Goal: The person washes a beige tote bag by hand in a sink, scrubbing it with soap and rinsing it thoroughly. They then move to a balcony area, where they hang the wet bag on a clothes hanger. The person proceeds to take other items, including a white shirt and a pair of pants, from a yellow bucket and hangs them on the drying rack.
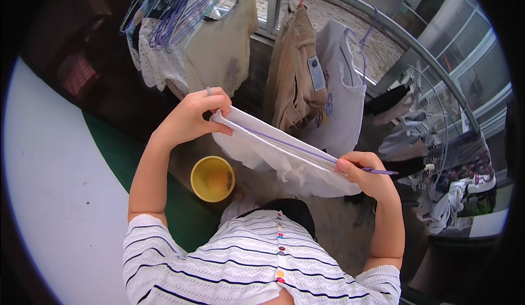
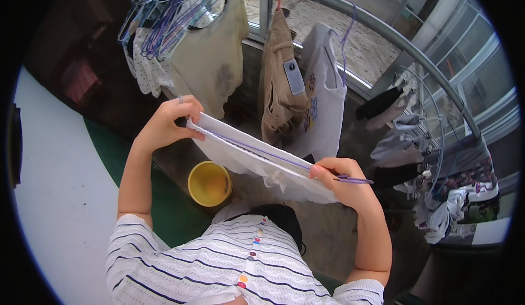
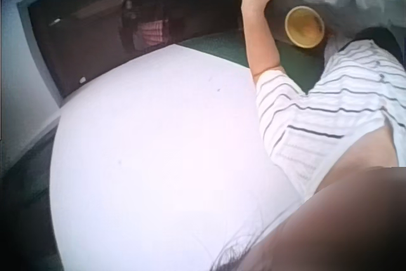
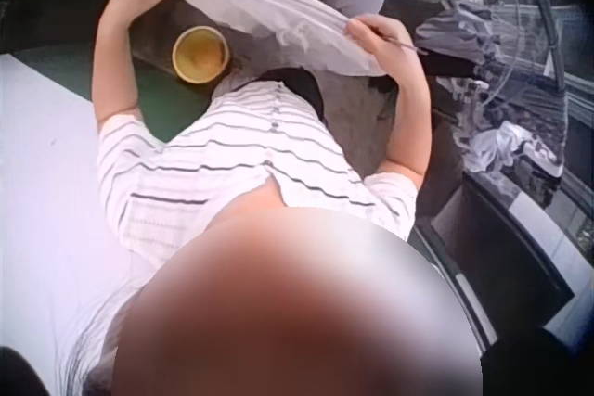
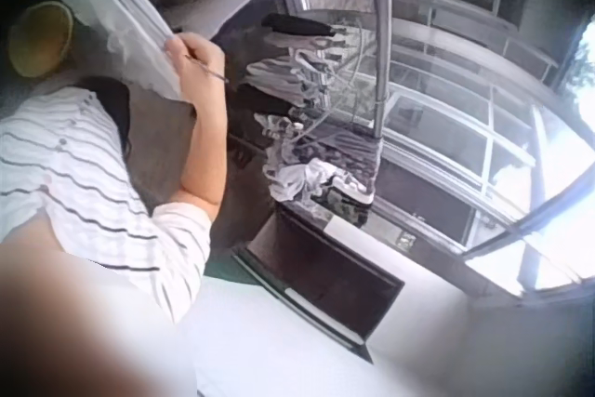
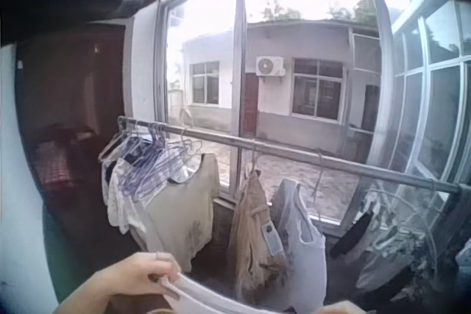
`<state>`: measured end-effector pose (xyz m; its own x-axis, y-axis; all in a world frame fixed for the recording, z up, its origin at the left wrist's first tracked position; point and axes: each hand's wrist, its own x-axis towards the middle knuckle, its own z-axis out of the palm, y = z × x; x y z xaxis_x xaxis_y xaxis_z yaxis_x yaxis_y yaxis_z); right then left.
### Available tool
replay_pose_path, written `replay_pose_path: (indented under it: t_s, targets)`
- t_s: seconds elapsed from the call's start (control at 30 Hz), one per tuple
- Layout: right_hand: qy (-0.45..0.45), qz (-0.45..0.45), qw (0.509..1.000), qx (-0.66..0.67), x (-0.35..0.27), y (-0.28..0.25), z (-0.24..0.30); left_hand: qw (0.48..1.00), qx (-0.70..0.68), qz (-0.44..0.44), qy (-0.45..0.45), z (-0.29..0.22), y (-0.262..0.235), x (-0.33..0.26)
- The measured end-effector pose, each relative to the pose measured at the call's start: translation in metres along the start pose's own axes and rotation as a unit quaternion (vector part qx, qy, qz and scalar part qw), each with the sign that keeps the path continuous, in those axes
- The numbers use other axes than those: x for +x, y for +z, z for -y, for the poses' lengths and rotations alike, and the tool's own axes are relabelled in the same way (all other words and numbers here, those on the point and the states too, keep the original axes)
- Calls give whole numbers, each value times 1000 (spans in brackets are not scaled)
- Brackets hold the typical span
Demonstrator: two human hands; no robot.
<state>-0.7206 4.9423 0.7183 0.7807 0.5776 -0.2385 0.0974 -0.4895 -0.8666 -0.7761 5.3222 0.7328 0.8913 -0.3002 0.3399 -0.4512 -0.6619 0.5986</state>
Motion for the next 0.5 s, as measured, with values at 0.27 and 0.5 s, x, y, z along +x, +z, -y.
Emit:
replay_pose_path:
  t_s: [0.27,0.5]
  targets:
    - [4,-54,997,-46,-19,4,13,983,-128,116,57,-33,84,36]
    - [30,-133,990,-36,-54,-19,-18,983,-99,141,64,-10,138,36]
